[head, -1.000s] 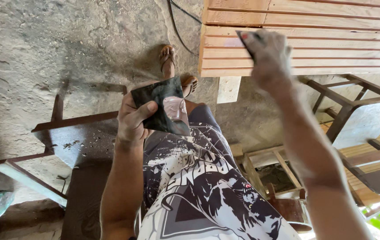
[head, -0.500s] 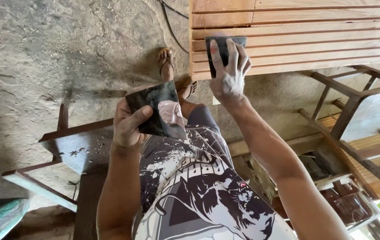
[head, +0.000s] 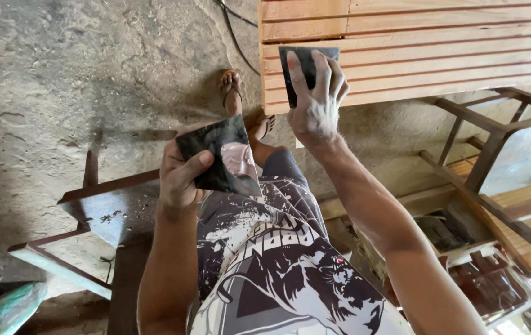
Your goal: The person sands a wooden slatted surface using a sanding block held in the right hand. They move the block back and forth along the wood grain, smoothing the surface.
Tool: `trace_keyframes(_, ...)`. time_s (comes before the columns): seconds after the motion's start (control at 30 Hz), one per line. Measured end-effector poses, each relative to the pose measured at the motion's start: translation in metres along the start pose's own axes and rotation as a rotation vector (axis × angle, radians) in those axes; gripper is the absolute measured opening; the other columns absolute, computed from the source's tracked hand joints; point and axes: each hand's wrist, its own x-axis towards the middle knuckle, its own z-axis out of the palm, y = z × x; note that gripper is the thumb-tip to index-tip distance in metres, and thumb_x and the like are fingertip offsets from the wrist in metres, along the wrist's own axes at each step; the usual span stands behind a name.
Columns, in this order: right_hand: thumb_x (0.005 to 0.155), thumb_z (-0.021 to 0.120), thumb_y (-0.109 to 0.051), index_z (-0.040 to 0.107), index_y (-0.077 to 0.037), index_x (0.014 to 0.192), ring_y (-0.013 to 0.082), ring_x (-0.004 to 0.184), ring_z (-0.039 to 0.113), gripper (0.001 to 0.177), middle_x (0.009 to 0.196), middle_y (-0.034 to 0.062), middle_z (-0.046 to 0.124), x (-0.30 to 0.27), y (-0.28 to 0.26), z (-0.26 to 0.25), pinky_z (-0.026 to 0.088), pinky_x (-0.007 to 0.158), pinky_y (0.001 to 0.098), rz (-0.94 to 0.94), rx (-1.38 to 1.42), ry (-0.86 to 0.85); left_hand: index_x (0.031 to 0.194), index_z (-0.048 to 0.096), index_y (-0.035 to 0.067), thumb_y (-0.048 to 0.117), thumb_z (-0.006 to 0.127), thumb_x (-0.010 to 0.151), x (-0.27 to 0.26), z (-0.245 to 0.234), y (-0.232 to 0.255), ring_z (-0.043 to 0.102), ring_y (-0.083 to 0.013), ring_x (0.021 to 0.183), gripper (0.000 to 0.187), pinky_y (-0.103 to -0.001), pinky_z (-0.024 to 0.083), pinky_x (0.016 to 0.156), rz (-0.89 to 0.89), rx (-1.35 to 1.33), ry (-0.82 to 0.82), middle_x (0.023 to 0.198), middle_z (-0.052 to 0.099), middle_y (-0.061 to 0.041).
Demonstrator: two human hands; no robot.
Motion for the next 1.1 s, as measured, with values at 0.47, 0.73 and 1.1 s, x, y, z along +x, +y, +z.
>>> trace_keyframes(0.47,0.083,0.064,0.003,0.052,-0.017,0.157,0.0443,0.139,0.035,0.078,0.152,0.0229,0.037,-0.01,0.009,0.013,0.028,0.116,0.0599,-0.019,-0.012,-0.02,0.135,0.058,-0.012,0.003,0.072,0.095,-0.002,-0.007,0.001,0.071,-0.0229,0.109,0.045,-0.035,0.057,0.104,0.009,0.085,0.03,0.12,0.072,-0.019)
trace_keyframes(0.73,0.08,0.064,0.005,0.054,-0.017,0.153,0.0426,0.134,0.04,0.078,0.146,0.0257,0.045,0.004,0.002,0.002,0.03,0.111,0.0589,-0.019,-0.032,-0.048,0.133,0.059,-0.011,0.001,0.073,0.095,0.009,-0.003,0.0,0.074,-0.0253,0.105,0.042,-0.038,0.061,0.097,-0.018,-0.026,-0.016,0.118,0.072,-0.021)
trace_keyframes(1.1,0.08,0.046,0.01,0.036,0.014,0.154,0.0362,0.139,0.057,0.075,0.149,0.0269,0.053,-0.017,-0.029,-0.128,0.048,0.122,0.0508,0.414,1.924,0.045,0.133,0.061,-0.007,0.017,0.074,0.1,0.056,0.044,-0.042,0.073,-0.0201,0.09,0.043,-0.035,0.066,0.081,0.076,0.203,-0.16,0.109,0.072,-0.015)
